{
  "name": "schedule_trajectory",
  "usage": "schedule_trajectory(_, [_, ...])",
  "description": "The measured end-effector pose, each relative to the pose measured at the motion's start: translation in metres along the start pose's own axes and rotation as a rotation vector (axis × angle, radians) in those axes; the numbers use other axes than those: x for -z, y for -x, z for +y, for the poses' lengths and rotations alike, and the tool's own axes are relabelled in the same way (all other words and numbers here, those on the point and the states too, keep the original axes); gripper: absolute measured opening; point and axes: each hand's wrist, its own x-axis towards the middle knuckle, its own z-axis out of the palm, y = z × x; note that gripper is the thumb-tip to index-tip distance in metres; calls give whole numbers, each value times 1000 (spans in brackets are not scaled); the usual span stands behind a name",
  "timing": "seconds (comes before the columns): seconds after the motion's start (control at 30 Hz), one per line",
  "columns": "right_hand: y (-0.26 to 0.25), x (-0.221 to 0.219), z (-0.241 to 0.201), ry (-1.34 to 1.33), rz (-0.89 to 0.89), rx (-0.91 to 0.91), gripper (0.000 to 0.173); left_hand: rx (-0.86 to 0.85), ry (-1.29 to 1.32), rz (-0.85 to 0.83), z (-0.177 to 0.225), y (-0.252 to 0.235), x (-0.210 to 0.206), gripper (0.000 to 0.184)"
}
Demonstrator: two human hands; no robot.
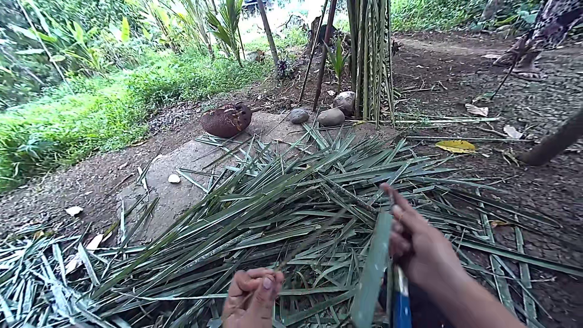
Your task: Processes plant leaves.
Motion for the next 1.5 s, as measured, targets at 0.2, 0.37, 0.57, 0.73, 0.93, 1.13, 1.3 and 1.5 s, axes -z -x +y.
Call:
schedule_trajectory(0.2, [12, -2, 12, 376, -295, -110, 53, -103, -44, 43, -4, -2, 2, 25])
schedule_trajectory(0.37, [44, -25, 27, 160, -717, -290, 52, -224, -128, -159, -12, 6, -2, 18])
schedule_trajectory(0.57, [60, -41, 42, 62, -820, -230, 49, -204, -69, -226, -18, 16, -14, 15])
schedule_trajectory(0.73, [57, -43, 40, 15, -742, -85, 41, -85, 41, -213, -12, 20, -21, 12])
schedule_trajectory(0.93, [22, -22, 12, -69, -377, 2, 40, -77, 29, -210, -13, 16, -16, 13])
schedule_trajectory(1.13, [-1, 2, -6, -13, -100, 101, 45, -108, 21, -139, -8, 11, -5, 15])
schedule_trajectory(1.3, [22, -6, 8, 136, -446, 18, 46, -95, 49, -138, -8, 13, -5, 13])
schedule_trajectory(1.5, [40, -21, 22, 108, -727, -145, 48, -120, 11, -198, -8, 10, -7, 16])
